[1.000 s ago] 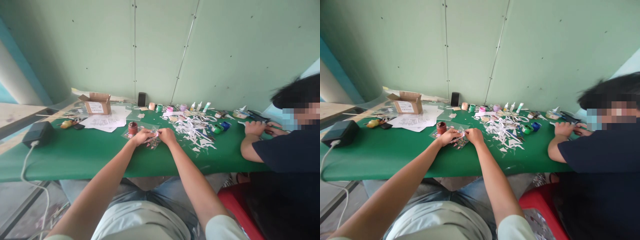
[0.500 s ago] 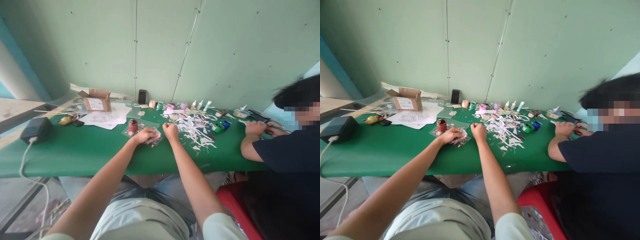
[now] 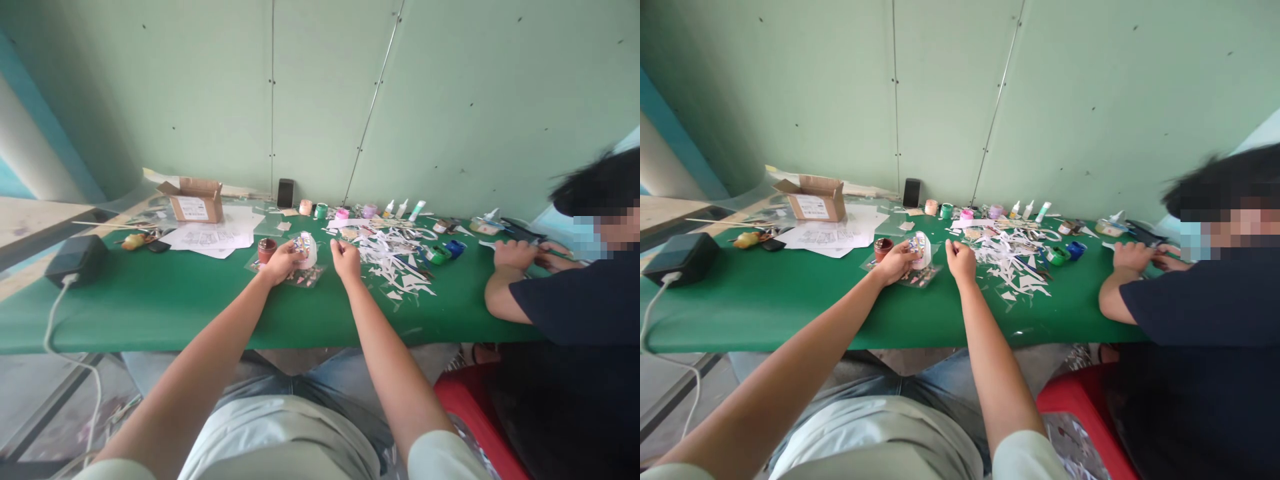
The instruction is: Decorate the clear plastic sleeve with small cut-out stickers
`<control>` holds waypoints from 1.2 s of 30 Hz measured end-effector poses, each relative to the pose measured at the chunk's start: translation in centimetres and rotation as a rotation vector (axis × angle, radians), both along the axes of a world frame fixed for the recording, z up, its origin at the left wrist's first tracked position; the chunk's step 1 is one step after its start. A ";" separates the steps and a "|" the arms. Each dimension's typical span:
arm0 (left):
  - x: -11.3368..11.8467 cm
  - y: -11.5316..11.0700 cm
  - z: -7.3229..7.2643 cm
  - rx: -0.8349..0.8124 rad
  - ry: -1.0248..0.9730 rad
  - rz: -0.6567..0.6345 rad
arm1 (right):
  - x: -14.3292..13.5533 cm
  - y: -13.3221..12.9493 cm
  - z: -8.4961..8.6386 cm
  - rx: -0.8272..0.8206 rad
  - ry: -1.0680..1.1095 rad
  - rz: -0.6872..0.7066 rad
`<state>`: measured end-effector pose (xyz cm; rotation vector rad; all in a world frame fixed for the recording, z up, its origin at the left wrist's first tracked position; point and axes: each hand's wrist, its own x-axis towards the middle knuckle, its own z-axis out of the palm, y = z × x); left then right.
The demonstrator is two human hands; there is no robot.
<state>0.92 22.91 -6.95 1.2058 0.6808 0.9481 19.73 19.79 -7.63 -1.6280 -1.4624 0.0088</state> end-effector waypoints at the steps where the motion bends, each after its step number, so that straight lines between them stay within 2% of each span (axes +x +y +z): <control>1: 0.0 0.0 0.0 -0.008 -0.023 0.000 | -0.3 -0.2 0.0 0.012 -0.009 0.046; 5: 0.0 0.0 0.0 -0.038 -0.088 -0.021 | -1.2 -0.8 0.1 0.020 -0.038 0.221; 8: -0.2 0.0 0.1 -0.052 -0.142 -0.043 | -1.6 -1.0 0.2 0.010 -0.059 0.303; 16: -0.6 -0.1 0.8 -0.050 -0.231 -0.101 | -1.9 -1.2 0.3 0.002 -0.097 0.340; 21: -0.6 -0.2 0.8 -0.021 -0.178 -0.102 | -2.0 -1.4 0.5 0.009 -0.128 0.289; 27: -0.1 -0.8 -0.1 -0.023 0.097 -0.134 | -1.8 -1.6 0.7 0.018 -0.148 0.219; 31: -0.2 -1.3 -0.1 -0.024 0.239 -0.162 | -1.8 -1.5 0.8 0.003 -0.157 0.170; 36: -0.3 -1.2 0.1 -0.013 0.277 -0.135 | -1.8 -1.3 0.9 -0.062 -0.204 0.070</control>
